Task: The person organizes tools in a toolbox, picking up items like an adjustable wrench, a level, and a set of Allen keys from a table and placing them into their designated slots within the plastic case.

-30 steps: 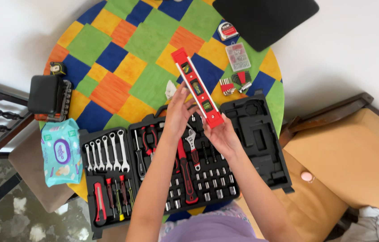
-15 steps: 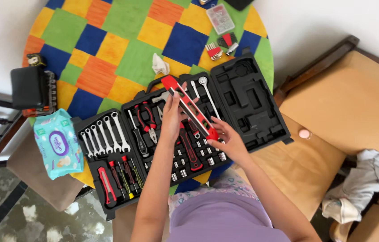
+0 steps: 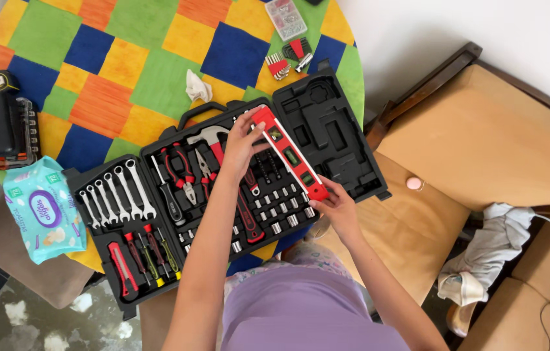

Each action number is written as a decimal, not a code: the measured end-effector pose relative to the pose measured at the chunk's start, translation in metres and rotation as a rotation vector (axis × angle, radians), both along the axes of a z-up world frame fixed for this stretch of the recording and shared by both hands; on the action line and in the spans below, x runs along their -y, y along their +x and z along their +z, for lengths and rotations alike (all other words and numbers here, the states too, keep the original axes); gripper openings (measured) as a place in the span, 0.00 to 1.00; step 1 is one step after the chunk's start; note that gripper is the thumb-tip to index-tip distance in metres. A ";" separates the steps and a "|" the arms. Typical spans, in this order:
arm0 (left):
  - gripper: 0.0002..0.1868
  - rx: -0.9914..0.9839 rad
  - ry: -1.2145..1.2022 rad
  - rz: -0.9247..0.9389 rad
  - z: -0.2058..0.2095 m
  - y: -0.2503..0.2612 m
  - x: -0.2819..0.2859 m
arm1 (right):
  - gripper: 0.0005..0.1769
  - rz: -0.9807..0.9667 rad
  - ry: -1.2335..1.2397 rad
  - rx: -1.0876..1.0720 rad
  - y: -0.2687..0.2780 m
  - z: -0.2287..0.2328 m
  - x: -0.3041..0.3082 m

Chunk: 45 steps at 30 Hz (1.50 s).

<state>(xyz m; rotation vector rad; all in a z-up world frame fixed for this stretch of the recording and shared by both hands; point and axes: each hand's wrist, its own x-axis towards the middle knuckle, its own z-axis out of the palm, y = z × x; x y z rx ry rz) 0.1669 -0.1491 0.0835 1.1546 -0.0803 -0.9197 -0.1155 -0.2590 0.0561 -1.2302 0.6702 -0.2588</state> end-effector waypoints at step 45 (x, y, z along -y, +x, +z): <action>0.16 1.152 0.915 -0.329 -0.089 0.073 0.133 | 0.29 0.197 -1.245 -0.270 0.030 -0.012 0.062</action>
